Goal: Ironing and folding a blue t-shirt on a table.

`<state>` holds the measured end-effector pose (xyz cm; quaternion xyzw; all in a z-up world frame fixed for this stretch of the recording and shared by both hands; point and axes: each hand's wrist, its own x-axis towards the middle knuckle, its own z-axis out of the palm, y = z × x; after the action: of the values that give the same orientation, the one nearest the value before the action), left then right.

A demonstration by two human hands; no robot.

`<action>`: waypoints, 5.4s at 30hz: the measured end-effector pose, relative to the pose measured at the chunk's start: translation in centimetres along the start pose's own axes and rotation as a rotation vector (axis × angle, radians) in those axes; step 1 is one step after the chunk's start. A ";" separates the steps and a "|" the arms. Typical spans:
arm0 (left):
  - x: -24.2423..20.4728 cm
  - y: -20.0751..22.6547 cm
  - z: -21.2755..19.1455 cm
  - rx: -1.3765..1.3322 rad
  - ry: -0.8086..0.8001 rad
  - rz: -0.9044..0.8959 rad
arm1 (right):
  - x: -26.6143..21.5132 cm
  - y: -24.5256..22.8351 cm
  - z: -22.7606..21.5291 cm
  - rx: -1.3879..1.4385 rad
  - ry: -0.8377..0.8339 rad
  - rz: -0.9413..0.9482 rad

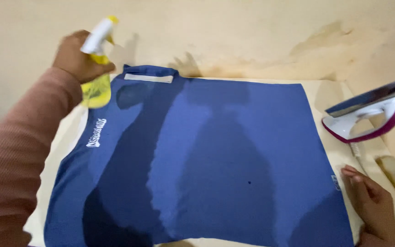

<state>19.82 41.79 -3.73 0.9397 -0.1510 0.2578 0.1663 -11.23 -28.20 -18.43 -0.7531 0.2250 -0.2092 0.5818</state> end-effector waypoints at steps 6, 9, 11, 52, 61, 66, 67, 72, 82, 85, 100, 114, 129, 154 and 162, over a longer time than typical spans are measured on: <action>-0.9 -9.0 1.3 0.263 0.239 -0.303 | 2.7 4.4 -2.2 -0.025 -0.084 -0.117; -1.3 -10.7 2.4 0.151 0.240 -0.437 | 1.9 2.7 -1.4 -0.205 -0.012 -0.068; -1.0 -12.2 3.4 0.114 0.261 -0.468 | 2.1 2.5 -1.1 -0.221 0.012 -0.037; -31.3 0.4 -3.6 0.077 -0.257 -0.848 | 7.5 -15.5 10.5 -0.348 -0.090 -0.425; -34.5 1.4 -3.7 -0.134 -0.176 -0.827 | -9.5 -26.6 28.7 -0.924 -0.654 -0.851; -31.9 3.2 -4.4 -0.129 -0.156 -0.934 | -15.9 -27.7 36.4 -0.872 -0.849 -1.068; -31.8 3.0 -4.2 -0.126 -0.153 -0.942 | -16.5 -27.3 37.6 -0.868 -0.858 -1.073; -31.8 1.9 -3.1 -0.007 -0.130 -0.830 | -19.0 -24.6 42.3 -1.007 -1.028 -1.069; -34.5 6.1 -7.3 -0.041 -0.112 -0.947 | -19.5 -22.9 47.8 -0.924 -0.810 -1.059; -35.5 6.8 -7.7 -0.063 -0.336 -1.009 | -19.5 -23.1 47.4 -0.858 -0.770 -1.109; -40.2 4.2 -6.5 -0.487 -0.126 -0.937 | -20.9 -22.6 48.2 -0.830 -0.803 -1.103; -41.3 2.8 -5.6 -0.667 -0.163 -0.922 | -22.4 -23.3 42.6 -1.004 -1.171 -1.036; -38.6 4.3 -6.8 -0.476 -0.283 -0.940 | -19.9 -22.8 37.7 -1.192 -1.169 -0.882; -33.3 5.7 1.7 0.112 -0.011 -0.279 | -18.3 -21.4 28.5 -1.255 -1.038 -0.748; -33.7 5.2 2.2 0.095 -0.019 -0.291 | -12.3 -18.5 28.2 -1.221 -0.805 -0.944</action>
<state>-8.83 42.96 -22.36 0.9609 -0.0026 0.2288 0.1558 -3.16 5.08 -7.80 -0.9647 -0.2608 0.0107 -0.0360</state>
